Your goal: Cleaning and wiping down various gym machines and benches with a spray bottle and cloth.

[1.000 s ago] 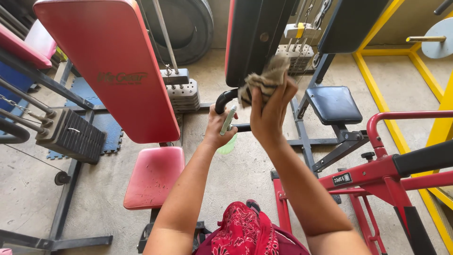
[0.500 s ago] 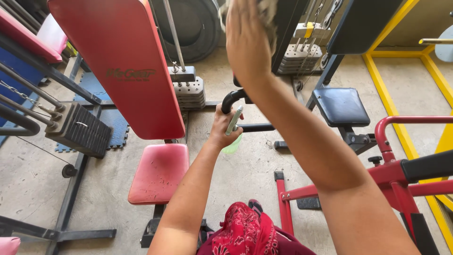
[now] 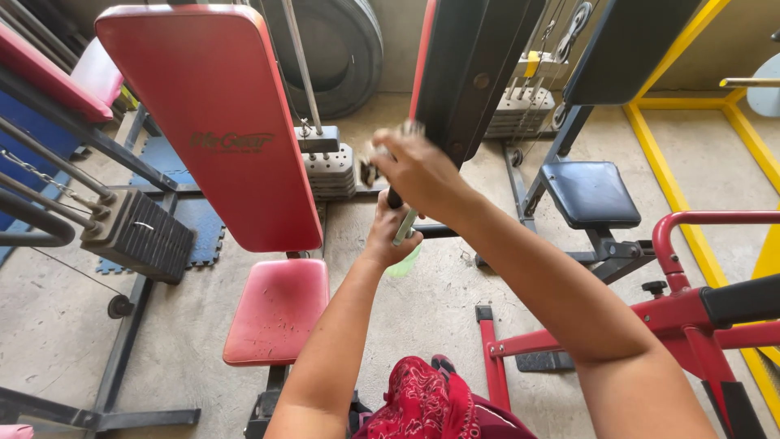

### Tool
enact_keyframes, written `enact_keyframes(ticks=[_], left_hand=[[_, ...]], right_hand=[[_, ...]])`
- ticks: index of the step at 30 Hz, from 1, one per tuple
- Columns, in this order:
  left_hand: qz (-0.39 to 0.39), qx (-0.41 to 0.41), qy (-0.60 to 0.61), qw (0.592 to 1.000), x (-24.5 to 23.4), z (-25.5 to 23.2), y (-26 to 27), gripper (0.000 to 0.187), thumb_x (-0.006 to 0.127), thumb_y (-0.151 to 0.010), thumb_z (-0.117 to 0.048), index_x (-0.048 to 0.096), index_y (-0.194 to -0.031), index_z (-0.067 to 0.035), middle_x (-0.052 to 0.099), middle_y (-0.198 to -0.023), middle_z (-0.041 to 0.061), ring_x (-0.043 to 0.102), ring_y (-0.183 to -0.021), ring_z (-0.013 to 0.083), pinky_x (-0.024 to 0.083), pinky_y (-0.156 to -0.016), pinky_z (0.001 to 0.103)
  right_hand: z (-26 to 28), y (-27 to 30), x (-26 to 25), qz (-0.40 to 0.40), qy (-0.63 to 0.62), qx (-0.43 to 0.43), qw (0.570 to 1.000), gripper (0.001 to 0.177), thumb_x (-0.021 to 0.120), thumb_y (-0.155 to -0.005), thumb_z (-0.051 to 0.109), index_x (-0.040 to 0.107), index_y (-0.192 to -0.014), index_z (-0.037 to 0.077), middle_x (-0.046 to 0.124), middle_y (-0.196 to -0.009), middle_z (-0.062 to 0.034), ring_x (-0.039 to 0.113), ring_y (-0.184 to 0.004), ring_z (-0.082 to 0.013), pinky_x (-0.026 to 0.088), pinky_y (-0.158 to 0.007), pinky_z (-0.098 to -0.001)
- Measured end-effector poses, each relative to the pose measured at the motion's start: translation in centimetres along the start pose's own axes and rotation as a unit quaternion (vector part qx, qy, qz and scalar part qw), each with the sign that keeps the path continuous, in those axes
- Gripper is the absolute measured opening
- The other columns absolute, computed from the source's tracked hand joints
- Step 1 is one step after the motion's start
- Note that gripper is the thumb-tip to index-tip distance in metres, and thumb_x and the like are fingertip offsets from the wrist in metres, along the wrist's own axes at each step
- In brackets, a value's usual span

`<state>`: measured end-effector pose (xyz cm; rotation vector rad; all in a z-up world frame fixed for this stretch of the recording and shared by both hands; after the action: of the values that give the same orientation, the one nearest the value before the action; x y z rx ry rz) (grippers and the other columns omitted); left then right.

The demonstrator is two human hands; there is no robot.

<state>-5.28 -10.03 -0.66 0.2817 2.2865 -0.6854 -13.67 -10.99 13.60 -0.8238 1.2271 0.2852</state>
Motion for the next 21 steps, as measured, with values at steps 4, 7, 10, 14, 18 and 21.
enact_keyframes(ticks=[4, 7, 10, 14, 18, 21], left_hand=[[-0.008, -0.030, 0.024, 0.999, 0.4, 0.1, -0.1, 0.039, 0.074, -0.067, -0.012, 0.065, -0.104, -0.020, 0.038, -0.128, 0.015, 0.044, -0.125, 0.0376, 0.044, -0.112, 0.046], [-0.017, -0.021, 0.010, 1.000, 0.1, -0.3, 0.1, 0.038, 0.072, -0.067, -0.011, 0.065, -0.103, -0.020, 0.037, -0.128, 0.015, 0.043, -0.124, 0.0365, 0.044, -0.112, 0.045], [-0.025, -0.002, 0.003, 1.000, 0.0, -0.3, 0.1, 0.037, 0.073, -0.068, -0.011, 0.064, -0.103, -0.019, 0.039, -0.126, 0.014, 0.042, -0.125, 0.0370, 0.043, -0.112, 0.046], [-0.024, -0.002, 0.004, 1.000, 0.2, -0.2, -0.1, 0.035, 0.071, -0.068, -0.011, 0.063, -0.101, -0.019, 0.041, -0.125, 0.014, 0.041, -0.126, 0.0370, 0.044, -0.111, 0.045], [-0.034, 0.011, 0.015, 0.999, 0.2, -0.2, 0.2, 0.037, 0.071, -0.067, -0.011, 0.064, -0.102, -0.018, 0.045, -0.123, 0.014, 0.042, -0.125, 0.0378, 0.045, -0.112, 0.046], [-0.061, 0.011, 0.038, 0.997, 0.2, 0.1, 0.0, 0.036, 0.070, -0.067, -0.012, 0.066, -0.102, -0.018, 0.044, -0.124, 0.018, 0.044, -0.126, 0.0387, 0.045, -0.111, 0.046]], right_hand=[[1.7, -1.2, -9.2, -0.254, 0.321, -0.100, 0.907, 0.021, 0.067, -0.107, 0.014, 0.066, -0.129, 0.012, 0.058, -0.139, -0.0095, 0.050, -0.139, -0.0289, 0.031, -0.124, -0.0475], [0.6, -2.0, -13.5, -0.235, 0.370, -0.010, 0.899, 0.028, 0.059, -0.107, 0.007, 0.064, -0.133, 0.001, 0.060, -0.136, -0.0162, 0.049, -0.137, -0.0343, 0.029, -0.122, -0.0545], [-0.3, -1.5, -12.6, -0.199, 0.432, 0.044, 0.879, 0.037, 0.057, -0.103, 0.006, 0.065, -0.134, -0.012, 0.060, -0.137, -0.0243, 0.047, -0.137, -0.0387, 0.027, -0.125, -0.0564], [1.3, 0.9, -10.3, -0.206, 0.578, -0.011, 0.789, 0.034, 0.058, -0.109, 0.013, 0.069, -0.127, -0.014, 0.061, -0.137, -0.0251, 0.045, -0.143, -0.0360, 0.015, -0.132, -0.0530], [1.2, 2.1, -5.5, -0.179, 0.555, -0.011, 0.812, 0.031, 0.060, -0.103, 0.018, 0.073, -0.119, -0.006, 0.069, -0.132, -0.0226, 0.055, -0.137, -0.0358, 0.019, -0.132, -0.0501], [0.9, 3.3, -2.0, -0.130, 0.519, -0.016, 0.844, 0.029, 0.060, -0.100, 0.019, 0.075, -0.110, -0.005, 0.073, -0.120, -0.0188, 0.060, -0.132, -0.0337, 0.023, -0.130, -0.0449]])
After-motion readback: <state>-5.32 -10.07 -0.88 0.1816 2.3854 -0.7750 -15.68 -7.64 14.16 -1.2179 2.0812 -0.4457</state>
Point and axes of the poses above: each hand's wrist, its own y-axis away from the middle knuckle, its own x-axis out of the palm, z = x × y, the point moved 5 cm from there along -y, towards the middle knuckle
